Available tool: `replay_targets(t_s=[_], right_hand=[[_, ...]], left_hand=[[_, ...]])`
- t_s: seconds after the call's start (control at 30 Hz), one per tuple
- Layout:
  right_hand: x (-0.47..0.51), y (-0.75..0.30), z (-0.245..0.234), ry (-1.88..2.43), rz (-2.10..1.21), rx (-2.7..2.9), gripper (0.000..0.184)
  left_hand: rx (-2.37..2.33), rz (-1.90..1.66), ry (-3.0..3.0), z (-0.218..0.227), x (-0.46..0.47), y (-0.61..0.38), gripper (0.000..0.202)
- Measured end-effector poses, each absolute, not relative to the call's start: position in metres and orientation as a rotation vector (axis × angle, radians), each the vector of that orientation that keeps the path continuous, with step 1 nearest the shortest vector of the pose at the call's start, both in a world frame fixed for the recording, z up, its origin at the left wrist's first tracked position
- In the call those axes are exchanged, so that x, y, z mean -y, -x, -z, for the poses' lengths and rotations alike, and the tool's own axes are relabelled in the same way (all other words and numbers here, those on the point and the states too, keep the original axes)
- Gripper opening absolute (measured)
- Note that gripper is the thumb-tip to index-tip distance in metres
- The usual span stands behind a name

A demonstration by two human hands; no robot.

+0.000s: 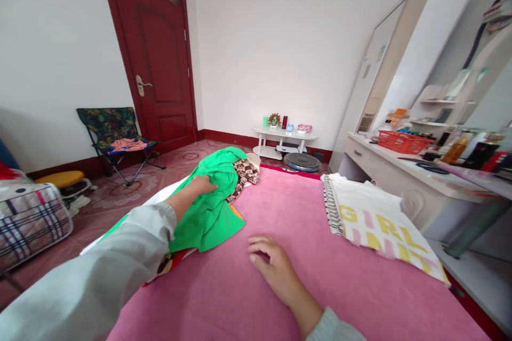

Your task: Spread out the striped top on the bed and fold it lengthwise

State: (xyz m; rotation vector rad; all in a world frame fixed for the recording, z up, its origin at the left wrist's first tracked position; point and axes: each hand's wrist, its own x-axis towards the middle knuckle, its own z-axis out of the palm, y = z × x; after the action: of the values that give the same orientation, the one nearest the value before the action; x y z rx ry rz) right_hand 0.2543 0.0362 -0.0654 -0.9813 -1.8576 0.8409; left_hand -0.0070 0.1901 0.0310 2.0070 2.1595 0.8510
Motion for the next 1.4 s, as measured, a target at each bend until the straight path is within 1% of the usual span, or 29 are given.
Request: replay_targets(t_s=[0.07, 0.13, 0.23, 0.3, 0.4, 0.53, 0.6, 0.67, 0.8, 0.9, 0.93, 1.07, 1.17, 1.23, 1.4], right_hand=[[-0.036, -0.254, 0.066, 0.982, -0.840, 1.854, 0.016], [-0.035, -0.253, 0.065, 0.975, -0.854, 1.846, 0.015], [-0.035, -0.256, 0.065, 1.012, -0.923, 1.729, 0.016], [-0.037, -0.261, 0.065, 1.063, -0.925, 1.561, 0.022], [-0.039, -0.271, 0.064, 1.119, -0.839, 1.292, 0.030], [-0.044, -0.281, 0.065, 1.132, -0.812, 1.086, 0.030], [-0.051, -0.287, 0.065, 1.140, -0.793, 1.069, 0.029], [-0.062, -0.300, 0.062, 1.174, -0.703, 1.095, 0.028], [-0.089, -0.364, 0.043, 1.349, -0.338, 1.259, 0.028], [-0.106, -0.437, 0.026, 1.711, 0.076, 1.359, 0.033], [-0.109, -0.462, 0.022, 1.785, 0.124, 1.329, 0.033], [-0.114, -0.545, 0.019, 2.022, 0.137, 1.211, 0.035], [-0.115, -0.580, 0.023, 2.171, 0.059, 1.173, 0.025], [-0.116, -0.591, 0.026, 2.242, 0.005, 1.153, 0.018], [-0.113, -0.585, 0.015, 2.310, -0.003, 1.125, 0.014]], left_hand=[[-2.253, -0.875, -1.986, -0.015, -0.170, -0.009, 0.053], [-2.202, -0.946, -2.064, -0.005, -0.151, -0.036, 0.056], [-1.685, -1.139, -2.265, 0.008, -0.131, -0.090, 0.036], [-1.386, -1.243, -2.126, 0.021, -0.124, -0.125, 0.035], [-1.209, -1.320, -1.838, 0.047, -0.122, -0.162, 0.033], [-1.140, -1.288, -1.787, 0.073, -0.123, -0.173, 0.026], [-1.069, -1.249, -1.835, 0.080, -0.125, -0.170, 0.024], [-1.018, -1.205, -1.850, 0.084, -0.129, -0.166, 0.021], [-1.028, -1.180, -1.772, 0.086, -0.131, -0.165, 0.022], [-1.055, -1.181, -1.763, 0.085, -0.130, -0.167, 0.022], [-1.067, -1.184, -1.766, 0.084, -0.130, -0.168, 0.022], [-1.089, -1.179, -1.784, 0.086, -0.133, -0.170, 0.022], [-1.087, -1.178, -1.783, 0.088, -0.135, -0.171, 0.022], [-1.088, -1.182, -1.785, 0.089, -0.135, -0.172, 0.021], [-1.090, -1.191, -1.788, 0.087, -0.134, -0.172, 0.021]])
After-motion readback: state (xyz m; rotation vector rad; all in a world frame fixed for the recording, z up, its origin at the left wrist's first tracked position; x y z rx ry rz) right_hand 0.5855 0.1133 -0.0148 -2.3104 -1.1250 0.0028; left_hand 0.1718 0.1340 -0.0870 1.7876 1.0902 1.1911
